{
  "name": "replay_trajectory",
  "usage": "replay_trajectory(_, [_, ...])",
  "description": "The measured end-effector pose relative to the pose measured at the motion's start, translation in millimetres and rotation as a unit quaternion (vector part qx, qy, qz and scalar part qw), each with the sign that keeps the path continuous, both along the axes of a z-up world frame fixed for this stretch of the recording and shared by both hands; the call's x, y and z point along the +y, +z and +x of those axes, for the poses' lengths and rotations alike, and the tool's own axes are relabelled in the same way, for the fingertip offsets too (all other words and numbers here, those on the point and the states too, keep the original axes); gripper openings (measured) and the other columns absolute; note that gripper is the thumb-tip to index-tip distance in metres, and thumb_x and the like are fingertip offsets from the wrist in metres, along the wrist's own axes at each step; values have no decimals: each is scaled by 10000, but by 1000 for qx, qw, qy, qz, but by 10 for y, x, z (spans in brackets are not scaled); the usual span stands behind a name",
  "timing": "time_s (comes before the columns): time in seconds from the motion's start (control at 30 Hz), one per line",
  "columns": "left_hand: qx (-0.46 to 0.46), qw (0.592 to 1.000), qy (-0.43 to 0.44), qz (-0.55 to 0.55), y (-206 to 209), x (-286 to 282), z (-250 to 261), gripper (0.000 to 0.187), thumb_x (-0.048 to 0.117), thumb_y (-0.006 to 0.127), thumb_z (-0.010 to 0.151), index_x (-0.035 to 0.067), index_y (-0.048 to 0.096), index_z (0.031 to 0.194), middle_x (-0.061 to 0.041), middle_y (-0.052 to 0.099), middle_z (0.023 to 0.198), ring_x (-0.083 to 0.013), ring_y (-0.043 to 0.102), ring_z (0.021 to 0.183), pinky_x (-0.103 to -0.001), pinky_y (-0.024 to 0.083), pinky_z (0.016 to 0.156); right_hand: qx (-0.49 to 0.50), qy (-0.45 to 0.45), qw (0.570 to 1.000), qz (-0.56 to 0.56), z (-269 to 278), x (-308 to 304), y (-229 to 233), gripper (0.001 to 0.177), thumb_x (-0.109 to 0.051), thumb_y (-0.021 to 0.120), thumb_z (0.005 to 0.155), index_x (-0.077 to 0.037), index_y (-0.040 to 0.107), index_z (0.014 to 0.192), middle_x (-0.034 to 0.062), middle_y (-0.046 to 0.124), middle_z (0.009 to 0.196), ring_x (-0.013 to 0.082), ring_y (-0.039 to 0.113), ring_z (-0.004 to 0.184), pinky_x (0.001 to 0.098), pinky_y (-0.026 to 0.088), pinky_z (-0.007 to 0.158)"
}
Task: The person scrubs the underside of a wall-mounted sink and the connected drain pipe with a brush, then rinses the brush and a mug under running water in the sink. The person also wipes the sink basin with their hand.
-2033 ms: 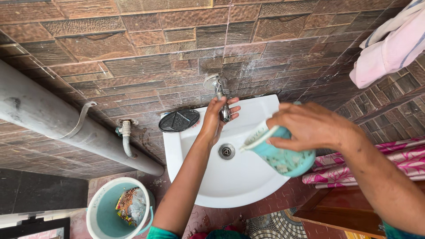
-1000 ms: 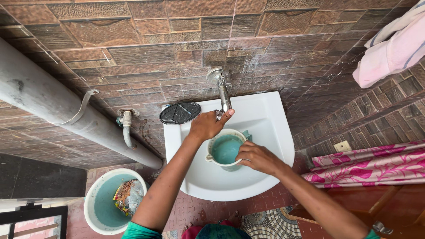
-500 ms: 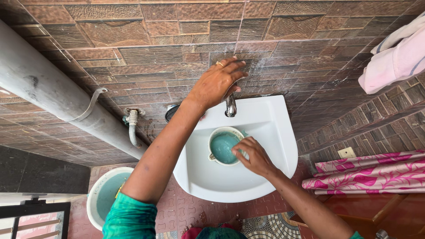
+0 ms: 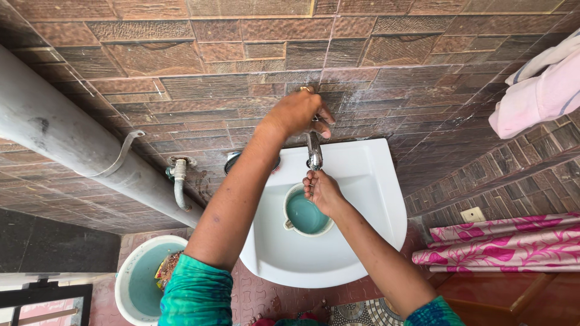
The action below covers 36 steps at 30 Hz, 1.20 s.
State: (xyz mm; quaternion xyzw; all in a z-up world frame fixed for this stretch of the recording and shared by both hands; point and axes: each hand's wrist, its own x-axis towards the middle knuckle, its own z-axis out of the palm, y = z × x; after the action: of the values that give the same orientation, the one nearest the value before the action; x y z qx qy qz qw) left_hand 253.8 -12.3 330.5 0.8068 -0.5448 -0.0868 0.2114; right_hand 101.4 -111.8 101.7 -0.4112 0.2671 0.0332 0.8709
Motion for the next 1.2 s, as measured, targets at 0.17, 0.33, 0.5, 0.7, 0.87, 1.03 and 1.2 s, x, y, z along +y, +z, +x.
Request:
replay_trajectory(0.17, [-213,964,115,-109,-197,-257,-306,453,540,777,751,91,761,817,-107,724,772,-277,695,937,-432,506,875,61,51,997,-20,181,18,-39,372,-402,524,1043,-189,448,748,-54,429,645,78,386,545,239,301,477])
replay_trajectory(0.33, [-167,973,159,-32,-418,-447,-311,451,518,631,940,77,710,985,-112,727,836,-260,705,866,-432,498,881,49,225,931,-284,166,-34,-204,335,-359,549,1001,-164,545,729,-23,519,625,105,442,502,278,356,447])
replay_trajectory(0.5, [-203,961,177,-55,-512,-505,-362,419,476,517,981,102,687,1062,-106,735,924,-295,691,900,-459,497,806,96,523,567,-629,1,-15,-514,204,-266,637,911,-102,755,938,100,757,901,211,701,861,377,545,815])
replay_trajectory(0.7, [-205,961,179,-58,-478,-474,-402,417,460,521,1002,81,688,1044,-108,733,951,-295,684,896,-455,495,803,-15,270,793,-547,24,-97,-845,312,-319,590,973,-85,766,864,26,748,909,150,699,830,339,543,770])
replay_trajectory(0.87, [-209,961,179,-42,-463,-481,-402,428,471,519,995,81,685,1053,-110,731,946,-285,683,889,-452,496,789,109,117,982,-103,-85,-48,-341,377,-403,571,1043,-129,536,787,-15,505,663,66,423,475,232,287,378])
replay_trajectory(1.03, [-208,961,181,-37,-446,-481,-423,433,475,530,996,74,683,1056,-115,729,941,-288,680,880,-446,496,781,79,104,990,53,-102,161,-45,357,-341,587,1006,-167,454,724,-42,463,625,21,358,437,180,204,324])
replay_trajectory(1.2, [-212,956,195,-58,-413,-458,-452,386,451,570,978,88,693,1025,-108,728,954,-296,677,904,-452,489,803,63,104,990,75,-114,262,197,339,-280,573,1013,-144,452,728,-25,440,627,43,360,463,199,220,348])
